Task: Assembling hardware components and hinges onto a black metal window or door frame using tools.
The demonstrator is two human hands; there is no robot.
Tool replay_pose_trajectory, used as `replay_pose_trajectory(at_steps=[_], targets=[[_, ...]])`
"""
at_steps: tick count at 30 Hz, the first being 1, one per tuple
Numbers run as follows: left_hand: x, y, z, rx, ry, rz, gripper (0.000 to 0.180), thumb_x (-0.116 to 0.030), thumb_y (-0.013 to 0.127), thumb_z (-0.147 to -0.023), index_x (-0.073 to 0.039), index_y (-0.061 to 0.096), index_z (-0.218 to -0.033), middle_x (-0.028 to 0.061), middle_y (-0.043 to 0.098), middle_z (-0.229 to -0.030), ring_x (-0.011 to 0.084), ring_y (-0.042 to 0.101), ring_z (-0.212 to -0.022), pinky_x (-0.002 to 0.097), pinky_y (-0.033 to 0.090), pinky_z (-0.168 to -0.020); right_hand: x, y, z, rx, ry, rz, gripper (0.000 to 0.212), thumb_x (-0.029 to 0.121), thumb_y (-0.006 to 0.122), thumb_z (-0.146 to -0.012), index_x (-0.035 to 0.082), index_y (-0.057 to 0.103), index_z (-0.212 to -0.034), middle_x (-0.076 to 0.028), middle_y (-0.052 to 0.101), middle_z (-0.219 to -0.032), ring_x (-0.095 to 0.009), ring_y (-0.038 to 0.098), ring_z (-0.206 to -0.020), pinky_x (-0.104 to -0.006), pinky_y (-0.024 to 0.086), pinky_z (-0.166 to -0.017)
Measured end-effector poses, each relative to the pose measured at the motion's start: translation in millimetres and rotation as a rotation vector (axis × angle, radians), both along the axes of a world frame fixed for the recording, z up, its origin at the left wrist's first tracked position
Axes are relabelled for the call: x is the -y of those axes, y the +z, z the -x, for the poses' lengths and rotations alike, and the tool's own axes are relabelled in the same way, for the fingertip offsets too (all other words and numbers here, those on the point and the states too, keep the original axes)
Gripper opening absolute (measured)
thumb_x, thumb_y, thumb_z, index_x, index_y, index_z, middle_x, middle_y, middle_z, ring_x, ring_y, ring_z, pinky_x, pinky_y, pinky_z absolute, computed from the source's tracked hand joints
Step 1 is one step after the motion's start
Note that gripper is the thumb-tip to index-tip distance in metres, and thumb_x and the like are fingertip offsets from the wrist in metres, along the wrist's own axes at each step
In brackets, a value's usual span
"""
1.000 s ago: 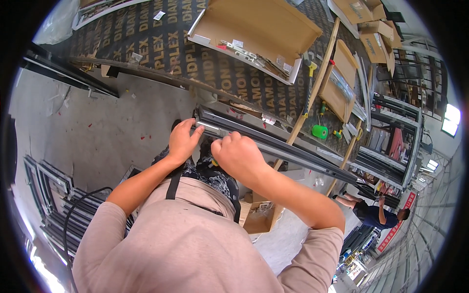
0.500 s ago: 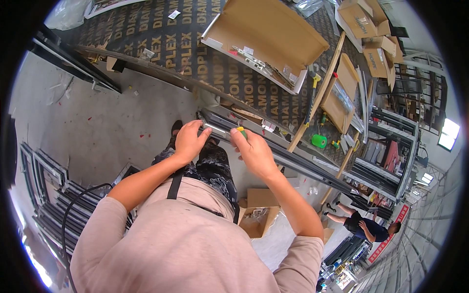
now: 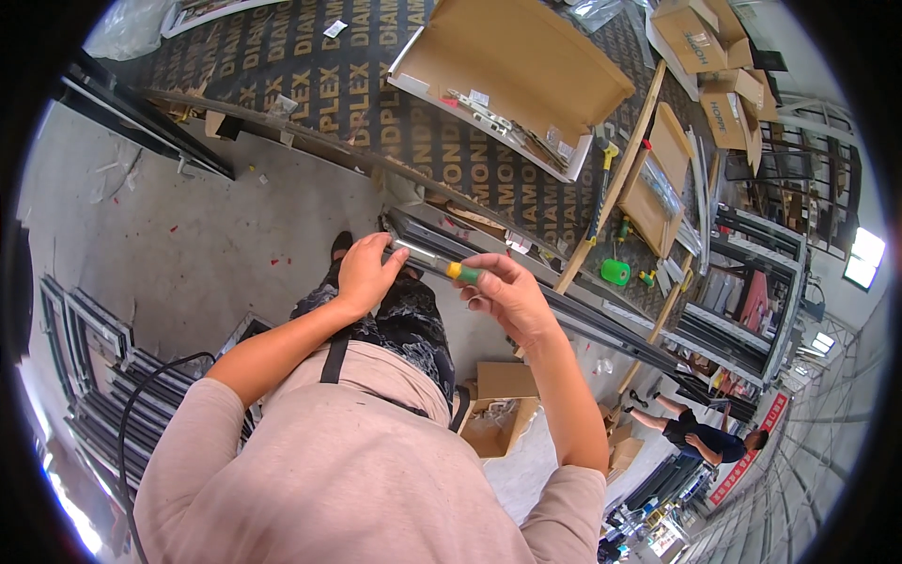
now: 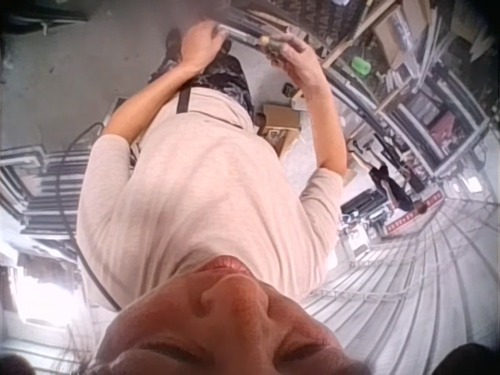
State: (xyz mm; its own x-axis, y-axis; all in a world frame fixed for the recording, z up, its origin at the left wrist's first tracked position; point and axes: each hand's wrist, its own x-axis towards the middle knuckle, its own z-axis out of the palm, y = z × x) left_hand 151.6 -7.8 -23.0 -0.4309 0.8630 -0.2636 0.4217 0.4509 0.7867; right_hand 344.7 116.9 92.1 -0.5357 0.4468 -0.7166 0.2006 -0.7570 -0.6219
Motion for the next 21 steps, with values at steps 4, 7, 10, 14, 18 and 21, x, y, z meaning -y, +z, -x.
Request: replay_pose_trajectory(at_steps=[4, 7, 10, 14, 18, 21], targets=[[-0.6, -1.0, -0.4, -0.023, 0.02, -0.055, 0.038, -0.033, 0.064, -0.088, 0.003, 0.063, -0.099, 0.0199, 0.066, -0.104, 0.0386, 0.059, -0.102, 0.0453, 0.046, -0.089, -9.9, 15.8, 5.9, 0.26, 0.544, -0.914, 0.05, 0.02, 0.082, -0.076, 0.009, 0.064, -0.122, -0.004, 0.064, -0.093, -0.013, 0.059, -0.087, -0.0302, 0.048, -0.073], [-0.9, 1.8, 1.4, -0.017, -0.011, 0.0, 0.042, -0.034, 0.064, -0.089, 0.004, 0.065, -0.106, 0.0193, 0.066, -0.109, 0.0369, 0.06, -0.106, 0.0431, 0.046, -0.092, 1.7, 31.5, 26.4, 0.397, 0.602, -1.254, 0.045, 0.015, 0.078, -0.076, 0.01, 0.065, -0.119, -0.005, 0.061, -0.076, -0.018, 0.058, -0.069, -0.0328, 0.047, -0.063], [-1.2, -0.8, 2.1, -0.017, -0.02, 0.005, 0.041, -0.034, 0.064, -0.088, 0.004, 0.065, -0.105, 0.0191, 0.066, -0.108, 0.0368, 0.06, -0.106, 0.0431, 0.046, -0.092, 12.3, 38.9, 36.5, 0.515, 0.706, -1.543, 0.034, 0.01, 0.072, -0.078, 0.012, 0.064, -0.111, -0.007, 0.06, -0.067, -0.026, 0.058, -0.06, -0.0385, 0.048, -0.056], [-1.6, 1.6, 3.1, -0.018, -0.027, 0.017, 0.041, -0.033, 0.064, -0.088, 0.004, 0.065, -0.104, 0.019, 0.066, -0.107, 0.037, 0.06, -0.105, 0.0431, 0.046, -0.091, 18.1, 46.5, 31.6, 0.502, 0.857, -1.602, 0.033, 0.005, 0.067, -0.078, 0.01, 0.064, -0.111, -0.008, 0.059, -0.068, -0.025, 0.059, -0.068, -0.037, 0.049, -0.061], [-2.3, 1.9, 2.2, 0.001, -0.023, 0.016, 0.04, -0.033, 0.064, -0.088, 0.004, 0.065, -0.104, 0.0192, 0.066, -0.106, 0.0375, 0.06, -0.104, 0.0434, 0.046, -0.09, 19.4, 63.8, 36.6, 0.55, 1.015, -1.539, 0.043, 0.012, 0.075, -0.072, 0.008, 0.063, -0.114, -0.009, 0.06, -0.082, -0.026, 0.058, -0.082, -0.0366, 0.049, -0.068], [-1.3, 0.8, 2.6, -0.005, -0.003, 0.009, 0.04, -0.033, 0.064, -0.088, 0.004, 0.065, -0.103, 0.0197, 0.066, -0.106, 0.0377, 0.06, -0.104, 0.0436, 0.046, -0.09, 18.7, 67.9, 49.3, 0.671, 1.06, -1.691, 0.056, 0.019, 0.08, -0.068, 0.007, 0.062, -0.12, -0.008, 0.059, -0.089, -0.027, 0.056, -0.086, -0.0366, 0.049, -0.071]])
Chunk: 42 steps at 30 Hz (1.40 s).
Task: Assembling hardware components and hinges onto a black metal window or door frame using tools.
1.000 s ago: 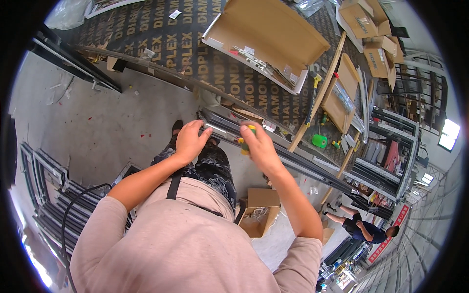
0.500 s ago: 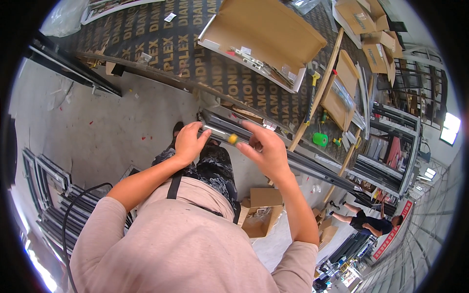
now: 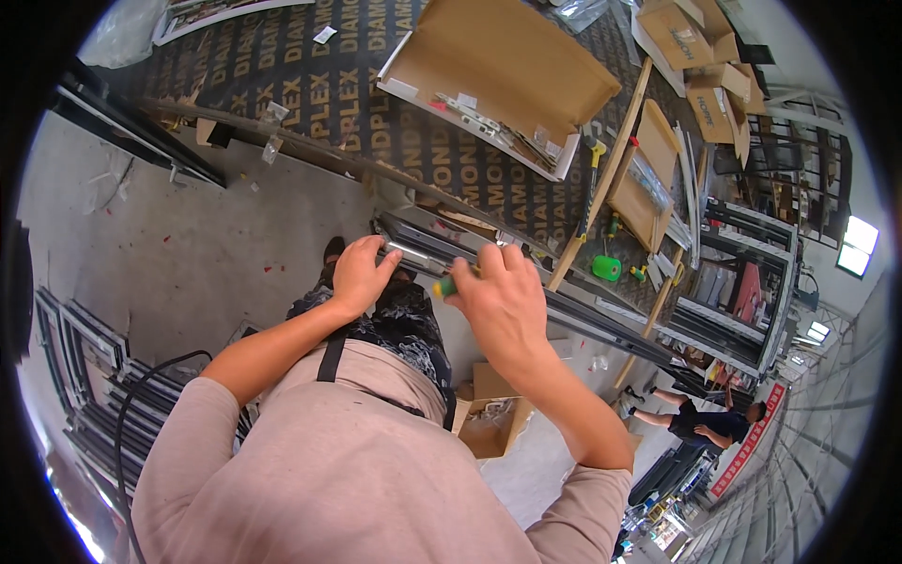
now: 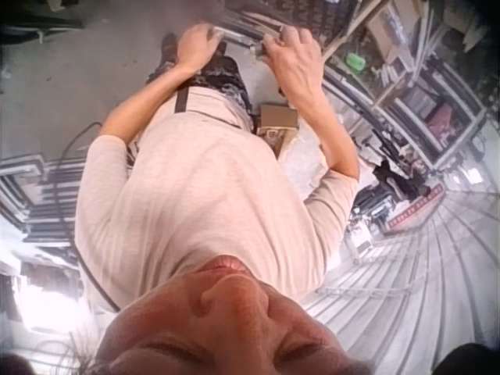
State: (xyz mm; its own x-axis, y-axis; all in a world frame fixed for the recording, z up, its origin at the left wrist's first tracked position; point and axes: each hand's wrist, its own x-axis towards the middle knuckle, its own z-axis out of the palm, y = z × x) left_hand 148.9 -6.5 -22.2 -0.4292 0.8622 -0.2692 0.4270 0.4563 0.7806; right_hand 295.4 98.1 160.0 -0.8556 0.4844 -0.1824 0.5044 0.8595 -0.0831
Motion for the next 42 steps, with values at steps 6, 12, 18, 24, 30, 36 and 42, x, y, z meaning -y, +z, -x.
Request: replay_pose_trajectory(at_steps=[6, 12, 18, 24, 30, 36, 42], targets=[[-0.9, 1.0, -1.8, 0.018, 0.003, 0.008, 0.04, -0.033, 0.064, -0.088, 0.004, 0.064, -0.105, 0.0203, 0.066, -0.107, 0.0384, 0.059, -0.104, 0.044, 0.046, -0.091, 0.0, -23.3, -0.5, -0.137, -0.252, 0.063, 0.054, 0.016, 0.073, -0.078, 0.006, 0.056, -0.128, -0.008, 0.06, -0.069, -0.03, 0.058, -0.061, -0.0391, 0.048, -0.055], [-1.7, 4.9, -1.2, 0.038, -0.008, 0.036, 0.042, -0.034, 0.064, -0.089, 0.004, 0.064, -0.106, 0.0207, 0.065, -0.109, 0.0384, 0.058, -0.106, 0.0437, 0.045, -0.093, -4.2, -7.9, -21.9, 0.067, 0.002, 0.195, 0.062, 0.008, 0.072, -0.075, 0.011, 0.053, -0.134, -0.014, 0.063, -0.096, -0.031, 0.06, -0.091, -0.0391, 0.049, -0.077], [-0.8, 4.6, -1.4, 0.018, -0.001, 0.04, 0.043, -0.034, 0.064, -0.089, 0.004, 0.064, -0.109, 0.0199, 0.065, -0.112, 0.0375, 0.058, -0.108, 0.043, 0.045, -0.095, -9.5, -0.7, -6.2, 0.118, 0.305, -0.213, 0.041, 0.017, 0.067, -0.076, 0.008, 0.065, -0.116, -0.01, 0.056, -0.109, -0.025, 0.053, -0.1, -0.0329, 0.046, -0.083], [-1.4, 6.2, -2.4, 0.026, 0.008, 0.046, 0.043, -0.034, 0.064, -0.089, 0.004, 0.064, -0.109, 0.0202, 0.065, -0.112, 0.0374, 0.058, -0.109, 0.0432, 0.045, -0.094, -8.2, -34.8, -15.1, -0.081, -0.209, 0.583, 0.045, 0.021, 0.059, -0.095, 0.0, 0.047, -0.133, -0.016, 0.063, -0.082, -0.035, 0.068, -0.062, -0.0395, 0.053, -0.054], [-1.0, 2.9, -3.9, 0.013, 0.02, 0.019, 0.042, -0.033, 0.064, -0.089, 0.004, 0.063, -0.108, 0.0204, 0.065, -0.11, 0.0378, 0.059, -0.107, 0.0431, 0.046, -0.093, -9.8, -39.8, -15.9, -0.511, -1.104, 1.676, 0.043, 0.026, 0.054, -0.101, 0.004, 0.044, -0.136, -0.016, 0.068, -0.088, -0.022, 0.07, -0.08, -0.0276, 0.058, -0.065], [-1.2, 5.1, -2.3, 0.019, 0.015, 0.01, 0.042, -0.033, 0.064, -0.089, 0.005, 0.064, -0.107, 0.0208, 0.065, -0.109, 0.0378, 0.059, -0.106, 0.043, 0.046, -0.093, -15.6, -39.5, -23.9, -0.47, -0.925, 1.631, 0.056, 0.025, 0.082, -0.079, 0.005, 0.055, -0.124, -0.01, 0.063, -0.104, -0.021, 0.065, -0.1, -0.033, 0.055, -0.084], [-1.2, 5.8, -1.8, 0.01, 0.004, 0.036, 0.041, -0.032, 0.064, -0.089, 0.005, 0.064, -0.107, 0.0211, 0.066, -0.109, 0.0378, 0.059, -0.106, 0.0432, 0.046, -0.093, -24.6, -24.9, -15.0, -0.261, -0.087, 0.559, 0.052, 0.029, 0.086, -0.064, 0.01, 0.07, -0.109, -0.004, 0.06, -0.09, -0.018, 0.057, -0.086, -0.0322, 0.049, -0.074]])
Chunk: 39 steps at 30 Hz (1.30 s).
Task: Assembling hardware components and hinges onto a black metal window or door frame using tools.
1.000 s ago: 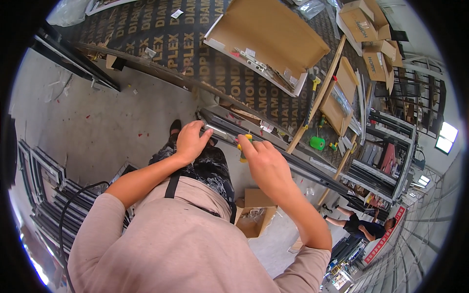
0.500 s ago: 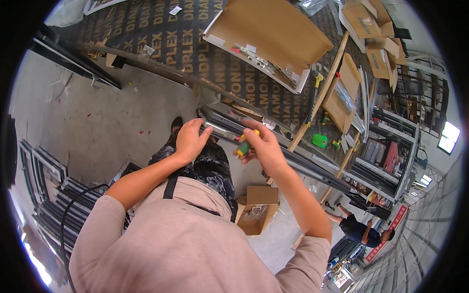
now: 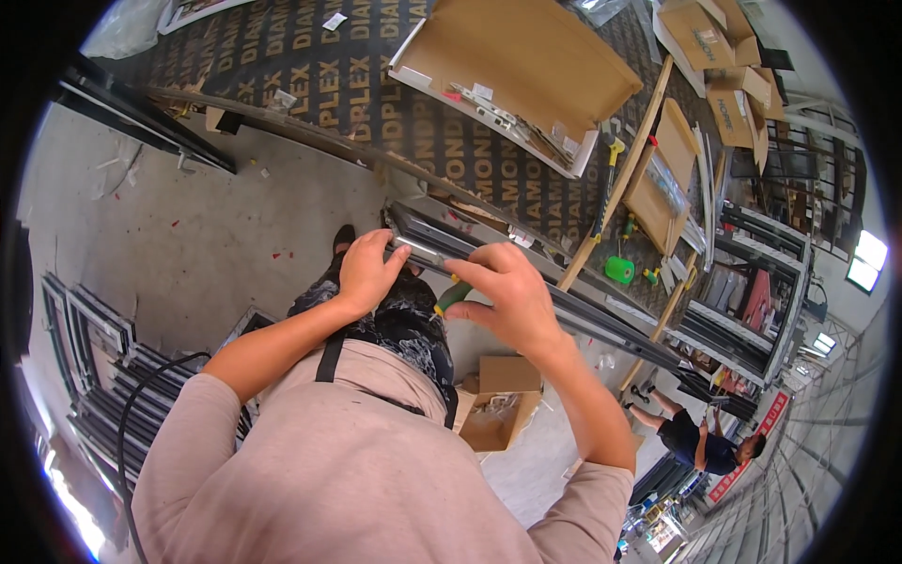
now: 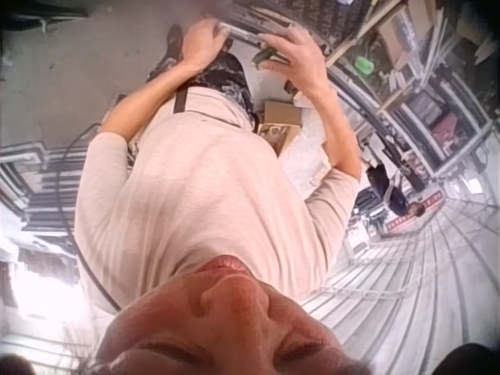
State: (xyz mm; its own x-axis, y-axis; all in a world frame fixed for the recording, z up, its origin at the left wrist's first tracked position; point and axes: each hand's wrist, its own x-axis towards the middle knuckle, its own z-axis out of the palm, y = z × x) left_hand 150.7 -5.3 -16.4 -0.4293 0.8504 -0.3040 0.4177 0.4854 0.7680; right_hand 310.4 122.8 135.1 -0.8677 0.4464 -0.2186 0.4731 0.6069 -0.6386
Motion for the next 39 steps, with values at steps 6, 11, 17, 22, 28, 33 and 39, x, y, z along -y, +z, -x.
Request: replay_pose_trajectory(at_steps=[6, 11, 17, 22, 28, 33, 39], targets=[[0.0, -2.3, -0.6, 0.009, -0.007, -0.01, 0.041, -0.033, 0.064, -0.089, 0.004, 0.063, -0.107, 0.0204, 0.065, -0.11, 0.0376, 0.059, -0.107, 0.0431, 0.045, -0.093, -4.7, 8.7, 6.0, 0.057, 0.598, -0.663, 0.063, 0.034, 0.074, -0.078, 0.01, 0.054, -0.132, 0.0, 0.056, -0.073, -0.018, 0.056, -0.068, -0.0335, 0.047, -0.061], [0.5, -2.6, 0.1, 0.021, 0.016, -0.015, 0.042, -0.034, 0.064, -0.089, 0.004, 0.063, -0.108, 0.0201, 0.065, -0.11, 0.0378, 0.059, -0.106, 0.0435, 0.045, -0.093, 7.4, -12.9, 14.2, 0.15, 0.111, -0.563, 0.043, 0.019, 0.066, -0.086, 0.011, 0.055, -0.127, -0.003, 0.058, -0.056, -0.021, 0.06, -0.051, -0.0347, 0.047, -0.052], [-1.1, -7.7, -0.2, 0.021, -0.007, -0.016, 0.041, -0.033, 0.065, -0.088, 0.004, 0.064, -0.106, 0.0206, 0.065, -0.108, 0.0382, 0.059, -0.105, 0.0438, 0.046, -0.092, 10.6, -17.5, 2.4, 0.149, -0.39, -0.083, 0.038, 0.022, 0.062, -0.093, 0.014, 0.053, -0.129, -0.01, 0.061, -0.059, -0.029, 0.06, -0.053, -0.0394, 0.044, -0.05], [-0.8, -7.0, 0.3, 0.027, 0.002, -0.029, 0.041, -0.033, 0.065, -0.088, 0.004, 0.064, -0.104, 0.0208, 0.066, -0.107, 0.0387, 0.059, -0.104, 0.0443, 0.046, -0.091, -7.7, -10.8, -7.2, 0.214, 0.398, -0.618, 0.049, 0.013, 0.068, -0.078, 0.014, 0.057, -0.125, -0.004, 0.058, -0.062, -0.024, 0.06, -0.056, -0.0363, 0.049, -0.052], [-0.1, -6.8, 0.3, 0.006, 0.002, -0.037, 0.041, -0.033, 0.065, -0.088, 0.004, 0.064, -0.105, 0.0204, 0.065, -0.106, 0.0388, 0.059, -0.104, 0.0448, 0.046, -0.091, -17.2, 19.1, 7.0, 0.399, 0.642, -0.513, 0.038, 0.012, 0.059, -0.081, 0.008, 0.06, -0.119, -0.005, 0.061, -0.078, -0.024, 0.062, -0.082, -0.0385, 0.05, -0.074], [-1.0, -8.3, -0.9, 0.001, -0.001, -0.027, 0.041, -0.033, 0.065, -0.088, 0.004, 0.063, -0.105, 0.0204, 0.065, -0.106, 0.039, 0.059, -0.103, 0.0451, 0.046, -0.09, -10.9, 19.5, 27.3, 0.338, 0.789, -0.975, 0.034, 0.015, 0.061, -0.078, 0.005, 0.065, -0.111, -0.002, 0.061, -0.095, -0.021, 0.054, -0.103, -0.0376, 0.044, -0.087], [-1.7, -9.2, -0.8, 0.023, 0.013, -0.045, 0.038, -0.032, 0.065, -0.087, 0.003, 0.063, -0.101, 0.021, 0.065, -0.104, 0.0395, 0.058, -0.101, 0.0456, 0.046, -0.088, -14.8, -8.6, 32.0, 0.22, 1.157, -1.028, 0.023, 0.018, 0.061, -0.082, 0.006, 0.069, -0.101, 0.001, 0.064, -0.084, -0.021, 0.06, -0.091, -0.0351, 0.047, -0.08]])
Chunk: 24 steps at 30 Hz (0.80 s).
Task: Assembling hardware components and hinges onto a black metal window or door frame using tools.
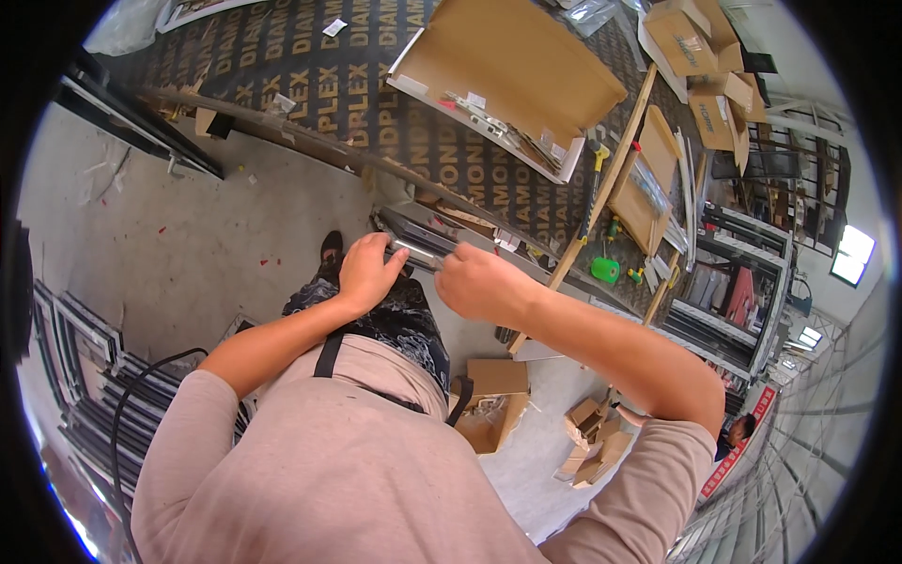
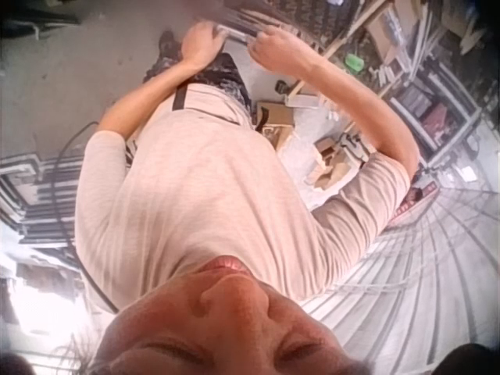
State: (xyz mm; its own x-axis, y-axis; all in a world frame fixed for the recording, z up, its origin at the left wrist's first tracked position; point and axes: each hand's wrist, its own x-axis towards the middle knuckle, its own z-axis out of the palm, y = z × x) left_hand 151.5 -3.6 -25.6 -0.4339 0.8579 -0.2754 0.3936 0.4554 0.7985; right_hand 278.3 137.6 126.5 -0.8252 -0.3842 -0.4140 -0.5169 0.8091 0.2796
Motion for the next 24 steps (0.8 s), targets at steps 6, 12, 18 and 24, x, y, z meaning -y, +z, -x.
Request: replay_pose_trajectory(at_steps=[6, 12, 18, 24], targets=[[0.7, -1.5, -0.9, -0.004, 0.001, 0.016, 0.037, -0.032, 0.066, -0.087, 0.003, 0.062, -0.097, 0.0203, 0.065, -0.1, 0.0396, 0.059, -0.099, 0.0466, 0.046, -0.086, 4.7, -9.5, -15.4, 0.286, -0.628, 0.3, 0.027, 0.027, 0.071, -0.08, 0.004, 0.067, -0.095, -0.006, 0.068, -0.071, -0.027, 0.069, -0.07, -0.0381, 0.051, -0.06], [-2.6, 0.0, -1.1, -0.002, -0.018, 0.01, 0.036, -0.031, 0.066, -0.087, 0.003, 0.062, -0.098, 0.0201, 0.065, -0.101, 0.0394, 0.059, -0.098, 0.0465, 0.047, -0.085, 55.8, -15.5, -16.4, -0.129, -2.39, 1.235, 0.032, 0.031, 0.075, -0.086, 0.005, 0.068, -0.103, 0.002, 0.051, -0.059, -0.01, 0.047, -0.049, -0.0278, 0.042, -0.051], [-4.3, 1.9, 1.9, -0.017, -0.016, -0.006, 0.041, -0.034, 0.064, -0.089, 0.003, 0.063, -0.106, 0.0199, 0.066, -0.105, 0.0387, 0.06, -0.102, 0.0447, 0.047, -0.088, 79.8, -13.4, -0.8, -0.4, -2.731, 1.965, 0.029, 0.034, 0.072, -0.09, 0.009, 0.065, -0.103, 0.012, 0.024, -0.06, -0.004, 0.023, -0.049, -0.0221, 0.032, -0.054], [-3.6, -3.8, 1.2, -0.033, 0.039, -0.09, 0.032, -0.031, 0.066, -0.085, 0.0, 0.062, -0.089, 0.0184, 0.064, -0.094, 0.0395, 0.059, -0.095, 0.0483, 0.046, -0.082, 55.5, -11.8, -13.7, 0.008, -2.24, 1.489, 0.026, 0.032, 0.07, -0.09, 0.009, 0.059, -0.086, 0.0, 0.056, -0.058, -0.013, 0.056, -0.052, -0.0307, 0.047, -0.054]])
